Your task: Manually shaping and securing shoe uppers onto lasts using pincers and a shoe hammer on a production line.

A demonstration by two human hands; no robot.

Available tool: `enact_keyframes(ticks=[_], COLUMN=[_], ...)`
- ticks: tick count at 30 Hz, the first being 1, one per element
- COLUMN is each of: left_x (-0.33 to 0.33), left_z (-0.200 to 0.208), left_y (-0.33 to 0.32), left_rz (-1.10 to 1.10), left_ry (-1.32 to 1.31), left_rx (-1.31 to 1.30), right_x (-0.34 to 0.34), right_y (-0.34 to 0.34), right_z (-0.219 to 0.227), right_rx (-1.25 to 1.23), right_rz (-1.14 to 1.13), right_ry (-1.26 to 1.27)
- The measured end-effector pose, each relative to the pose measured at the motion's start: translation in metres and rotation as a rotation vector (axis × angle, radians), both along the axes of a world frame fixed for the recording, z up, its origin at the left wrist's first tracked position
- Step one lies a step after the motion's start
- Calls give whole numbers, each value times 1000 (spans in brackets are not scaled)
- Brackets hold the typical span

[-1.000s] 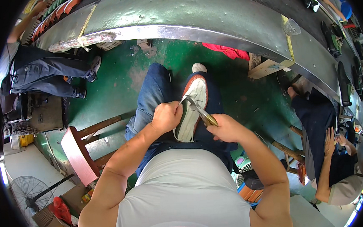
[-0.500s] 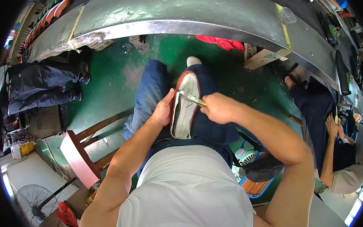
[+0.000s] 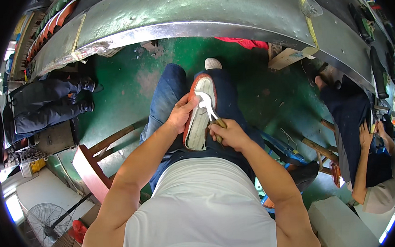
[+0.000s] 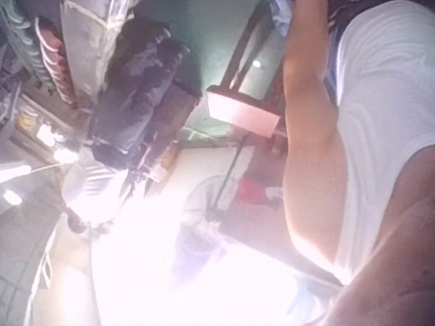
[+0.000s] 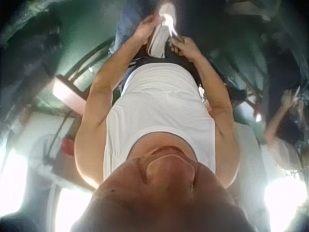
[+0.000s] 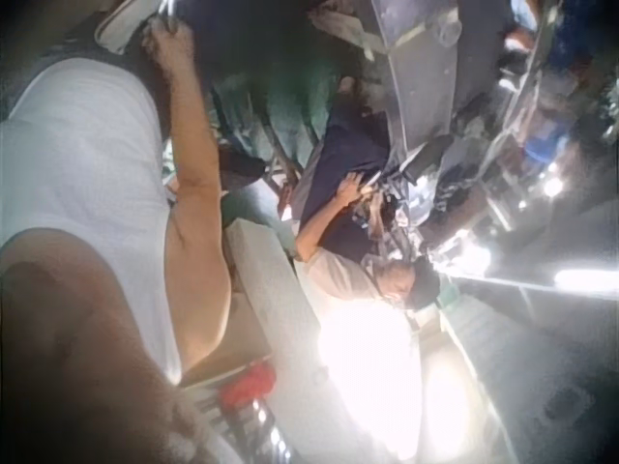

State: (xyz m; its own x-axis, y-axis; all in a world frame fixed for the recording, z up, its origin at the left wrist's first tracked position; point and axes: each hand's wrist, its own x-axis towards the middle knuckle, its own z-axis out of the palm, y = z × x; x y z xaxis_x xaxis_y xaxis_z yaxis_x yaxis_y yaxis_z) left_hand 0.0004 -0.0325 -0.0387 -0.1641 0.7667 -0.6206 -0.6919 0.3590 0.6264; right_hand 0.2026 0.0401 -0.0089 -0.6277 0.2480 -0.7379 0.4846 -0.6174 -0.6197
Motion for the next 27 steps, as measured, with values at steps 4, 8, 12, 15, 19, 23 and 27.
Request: enact_keyframes(ticks=[4,8,12,15,19,23,27], left_x=[2,5,4,8,10,4,-8], left_z=[9,12,14,19,10,5,11], left_y=[11,21,23,27,21,24,23], left_rz=[-70,-99,-142,-152,-225,-238,-214], left_ry=[30,154,214,275,409,406,164], left_rx=[-45,-132,-188,-172,-210,-205,-214], right_x=[30,43,37,2,-18,-13,6], right_y=[22,55,70,65,83,75,78], right_z=[-14,4,37,44,36,36,46], right_rx=[-442,-317,244,825,1036,1057,725], right_rz=[-100,134,248,229,695,593,456], right_ry=[190,119,-32,166,-101,10,-211])
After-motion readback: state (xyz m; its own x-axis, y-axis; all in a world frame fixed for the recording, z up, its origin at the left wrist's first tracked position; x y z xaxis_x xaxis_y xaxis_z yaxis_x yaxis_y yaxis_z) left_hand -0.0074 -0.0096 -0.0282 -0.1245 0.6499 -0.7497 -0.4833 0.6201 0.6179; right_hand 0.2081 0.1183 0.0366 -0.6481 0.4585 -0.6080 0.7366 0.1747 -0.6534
